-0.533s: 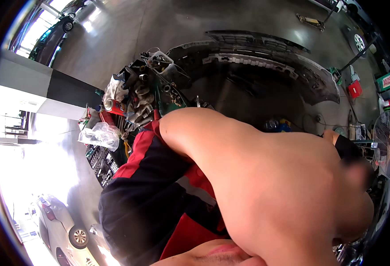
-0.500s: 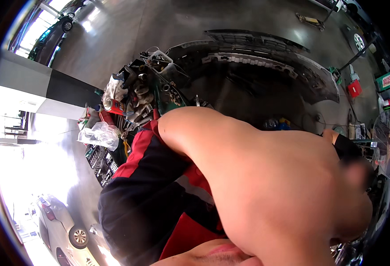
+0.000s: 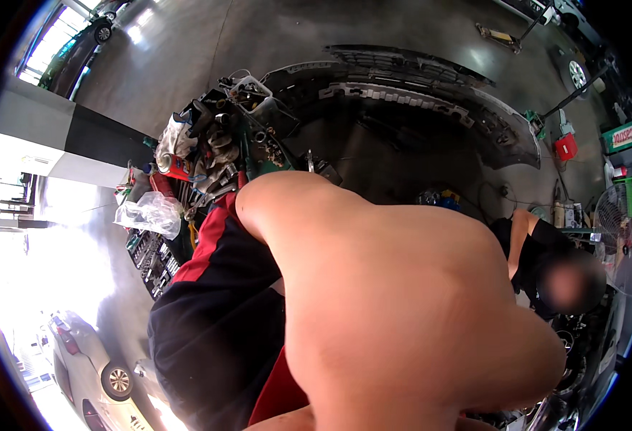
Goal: The person handles various small mechanical components from a tray, including a spring and a rubber seal, and fits them onto a larger assembly.
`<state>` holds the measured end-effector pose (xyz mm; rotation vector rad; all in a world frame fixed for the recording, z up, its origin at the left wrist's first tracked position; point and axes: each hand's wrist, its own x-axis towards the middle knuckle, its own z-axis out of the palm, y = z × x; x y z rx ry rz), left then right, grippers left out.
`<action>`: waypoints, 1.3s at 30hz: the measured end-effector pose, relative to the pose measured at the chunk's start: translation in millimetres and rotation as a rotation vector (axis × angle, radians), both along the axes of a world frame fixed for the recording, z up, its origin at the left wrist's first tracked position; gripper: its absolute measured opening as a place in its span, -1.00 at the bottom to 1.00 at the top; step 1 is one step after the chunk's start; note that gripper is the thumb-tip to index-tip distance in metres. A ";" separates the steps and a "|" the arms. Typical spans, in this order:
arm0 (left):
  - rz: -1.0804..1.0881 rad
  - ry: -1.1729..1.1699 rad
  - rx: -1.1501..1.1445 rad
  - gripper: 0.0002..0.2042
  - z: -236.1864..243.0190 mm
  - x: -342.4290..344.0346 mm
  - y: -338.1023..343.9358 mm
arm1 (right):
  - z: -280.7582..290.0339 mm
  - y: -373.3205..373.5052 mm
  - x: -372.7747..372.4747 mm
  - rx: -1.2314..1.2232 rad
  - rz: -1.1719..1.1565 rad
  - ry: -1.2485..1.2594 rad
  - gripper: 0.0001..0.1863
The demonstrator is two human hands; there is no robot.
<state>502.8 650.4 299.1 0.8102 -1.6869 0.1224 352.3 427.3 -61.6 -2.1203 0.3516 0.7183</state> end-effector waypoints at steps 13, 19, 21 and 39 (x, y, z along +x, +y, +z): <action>0.049 -0.016 -0.082 -0.42 4.7 -15.0 -28.8 | -60.4 -33.8 -20.2 -0.017 0.031 0.003 -0.66; 0.047 -0.004 -0.071 -0.39 0.3 -13.5 -37.8 | -73.0 -33.1 -29.5 -0.009 0.030 0.020 -0.66; 0.056 -0.005 -0.058 -0.38 1.2 -10.9 -27.3 | -77.0 -35.7 -28.2 -0.006 0.039 0.016 -0.66; -0.112 -0.007 0.060 -0.27 -14.7 -16.5 18.0 | 5.0 -5.2 -28.7 0.140 -0.278 -0.030 -0.63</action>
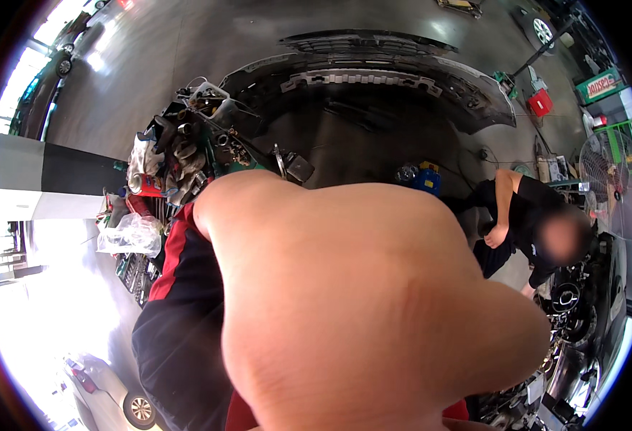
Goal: The person handles various small mechanical components from a tray, including a spring and a rubber seal, and fits them onto a larger assembly.
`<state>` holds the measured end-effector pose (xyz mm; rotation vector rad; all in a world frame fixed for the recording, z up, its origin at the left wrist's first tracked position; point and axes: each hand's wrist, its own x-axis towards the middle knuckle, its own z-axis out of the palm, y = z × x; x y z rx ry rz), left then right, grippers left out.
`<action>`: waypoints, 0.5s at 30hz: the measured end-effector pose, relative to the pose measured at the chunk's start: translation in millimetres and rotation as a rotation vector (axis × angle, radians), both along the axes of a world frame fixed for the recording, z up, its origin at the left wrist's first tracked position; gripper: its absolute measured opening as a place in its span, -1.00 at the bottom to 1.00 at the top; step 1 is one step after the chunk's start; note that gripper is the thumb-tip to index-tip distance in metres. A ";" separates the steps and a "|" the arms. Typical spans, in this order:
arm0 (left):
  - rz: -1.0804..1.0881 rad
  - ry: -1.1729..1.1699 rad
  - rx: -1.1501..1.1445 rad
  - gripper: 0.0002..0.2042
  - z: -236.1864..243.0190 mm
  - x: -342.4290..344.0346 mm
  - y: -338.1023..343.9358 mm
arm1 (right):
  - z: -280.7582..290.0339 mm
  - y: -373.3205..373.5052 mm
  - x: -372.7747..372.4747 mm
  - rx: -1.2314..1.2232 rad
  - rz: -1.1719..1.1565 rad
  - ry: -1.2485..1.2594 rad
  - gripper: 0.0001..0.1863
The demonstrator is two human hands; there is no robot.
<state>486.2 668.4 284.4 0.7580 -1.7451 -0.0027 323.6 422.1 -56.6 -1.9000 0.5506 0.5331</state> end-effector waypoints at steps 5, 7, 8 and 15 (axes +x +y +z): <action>-0.020 0.017 0.003 -0.23 -2.7 5.7 -5.4 | 4.4 3.9 -1.4 -0.003 -0.077 0.024 -0.62; -0.028 0.017 0.010 -0.22 -2.7 8.2 -5.3 | -0.7 5.6 -1.3 0.007 -0.076 0.050 -0.62; -0.028 0.011 0.009 -0.21 -0.9 5.1 -4.8 | 0.6 6.5 -1.4 0.005 -0.084 0.052 -0.62; -0.012 0.005 0.050 -0.17 13.5 10.0 18.9 | -2.6 5.5 1.8 0.013 -0.037 -0.008 -0.64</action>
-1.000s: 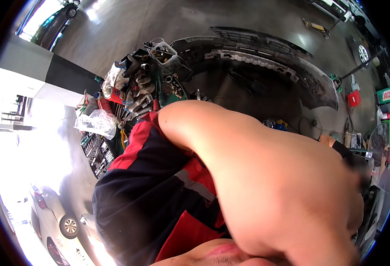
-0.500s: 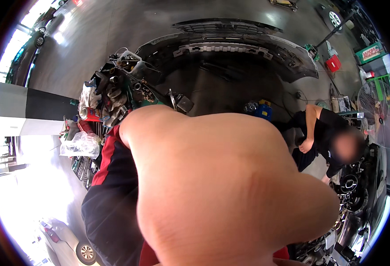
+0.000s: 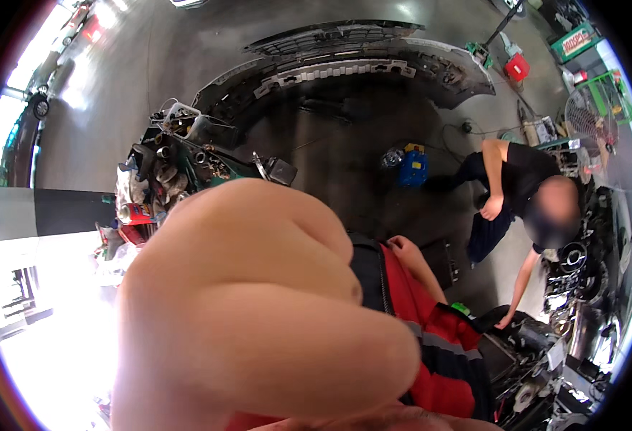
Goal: The person handles various small mechanical components from a tray, including a spring and a rubber seal, and fits them onto a larger assembly.
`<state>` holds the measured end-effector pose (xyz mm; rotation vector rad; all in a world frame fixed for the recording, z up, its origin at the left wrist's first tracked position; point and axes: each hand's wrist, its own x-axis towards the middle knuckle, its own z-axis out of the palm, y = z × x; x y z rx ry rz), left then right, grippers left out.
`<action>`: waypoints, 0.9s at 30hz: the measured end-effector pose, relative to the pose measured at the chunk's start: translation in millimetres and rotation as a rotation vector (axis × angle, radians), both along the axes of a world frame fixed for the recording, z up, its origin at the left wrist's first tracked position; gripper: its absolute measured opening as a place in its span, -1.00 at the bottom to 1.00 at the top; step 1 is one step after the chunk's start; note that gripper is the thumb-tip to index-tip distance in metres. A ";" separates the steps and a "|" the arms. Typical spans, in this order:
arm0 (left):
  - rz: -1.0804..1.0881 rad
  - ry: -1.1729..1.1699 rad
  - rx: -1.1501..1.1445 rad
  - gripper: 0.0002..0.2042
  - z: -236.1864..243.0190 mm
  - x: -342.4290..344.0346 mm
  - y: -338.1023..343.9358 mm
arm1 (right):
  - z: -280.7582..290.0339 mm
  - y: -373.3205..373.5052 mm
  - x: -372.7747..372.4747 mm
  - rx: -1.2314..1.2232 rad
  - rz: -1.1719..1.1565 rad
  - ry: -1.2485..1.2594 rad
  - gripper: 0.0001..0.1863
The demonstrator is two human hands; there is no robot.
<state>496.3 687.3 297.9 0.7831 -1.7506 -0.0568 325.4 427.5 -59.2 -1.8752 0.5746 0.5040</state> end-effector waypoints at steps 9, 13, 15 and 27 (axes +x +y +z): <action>0.143 0.109 0.005 -0.11 -8.0 32.9 30.5 | 2.0 -5.4 4.7 -0.062 0.090 -0.010 -0.60; 0.448 0.290 0.235 -0.44 -76.7 70.4 24.2 | 15.5 -0.2 -0.7 -0.064 -0.012 0.019 -0.59; 0.693 0.527 0.668 -0.62 -125.9 80.1 28.9 | 18.9 2.6 -5.5 -0.058 -0.034 0.035 -0.57; -0.393 -0.283 1.960 -0.60 -314.1 74.1 53.5 | -2.6 18.8 -71.6 -0.197 -0.210 0.210 -0.57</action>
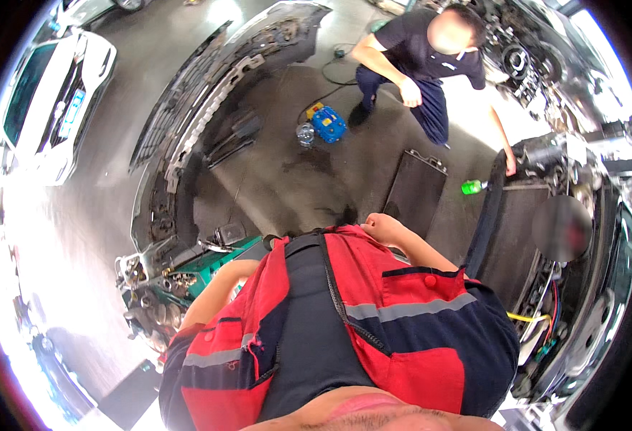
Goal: The person handles various small mechanical components from a tray, including a spring and a rubber seal, and fits them onto a larger assembly.
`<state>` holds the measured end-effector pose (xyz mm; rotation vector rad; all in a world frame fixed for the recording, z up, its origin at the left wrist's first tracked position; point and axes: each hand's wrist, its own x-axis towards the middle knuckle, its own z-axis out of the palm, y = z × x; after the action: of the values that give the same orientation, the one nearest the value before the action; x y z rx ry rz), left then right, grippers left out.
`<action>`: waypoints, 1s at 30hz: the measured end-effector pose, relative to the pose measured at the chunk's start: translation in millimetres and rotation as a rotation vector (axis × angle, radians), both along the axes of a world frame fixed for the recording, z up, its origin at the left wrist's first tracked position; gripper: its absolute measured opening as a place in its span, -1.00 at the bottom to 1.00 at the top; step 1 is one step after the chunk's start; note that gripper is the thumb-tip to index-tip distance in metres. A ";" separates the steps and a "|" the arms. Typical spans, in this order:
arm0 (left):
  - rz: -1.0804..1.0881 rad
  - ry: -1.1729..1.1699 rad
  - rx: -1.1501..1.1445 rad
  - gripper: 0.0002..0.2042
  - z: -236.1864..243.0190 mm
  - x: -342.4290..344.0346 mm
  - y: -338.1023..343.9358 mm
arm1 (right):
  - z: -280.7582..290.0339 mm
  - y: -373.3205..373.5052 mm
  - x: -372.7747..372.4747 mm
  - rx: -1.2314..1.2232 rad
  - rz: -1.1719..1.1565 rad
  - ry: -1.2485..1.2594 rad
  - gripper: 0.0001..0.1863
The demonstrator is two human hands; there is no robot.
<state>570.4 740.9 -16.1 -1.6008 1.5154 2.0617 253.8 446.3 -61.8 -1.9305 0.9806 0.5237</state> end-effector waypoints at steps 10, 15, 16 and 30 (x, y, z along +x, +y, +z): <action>-0.124 0.137 -0.157 -0.55 12.9 17.8 -88.6 | -49.4 66.7 -78.5 0.030 -0.159 0.149 -0.49; -0.147 0.102 -0.077 -0.52 41.4 -5.6 -125.0 | -46.1 62.8 -81.7 0.128 -0.179 0.109 -0.43; -0.168 0.034 -0.051 -0.53 43.2 -8.4 -129.7 | -52.6 56.7 -84.9 0.106 -0.173 0.071 -0.43; -0.070 -0.084 -0.075 -0.50 9.8 -23.1 -176.9 | -121.9 -58.7 -105.1 0.182 0.052 0.043 -0.39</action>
<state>547.3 563.9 -6.4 -1.6140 1.6130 1.8986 148.7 387.6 -183.7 -1.7924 0.8797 0.6637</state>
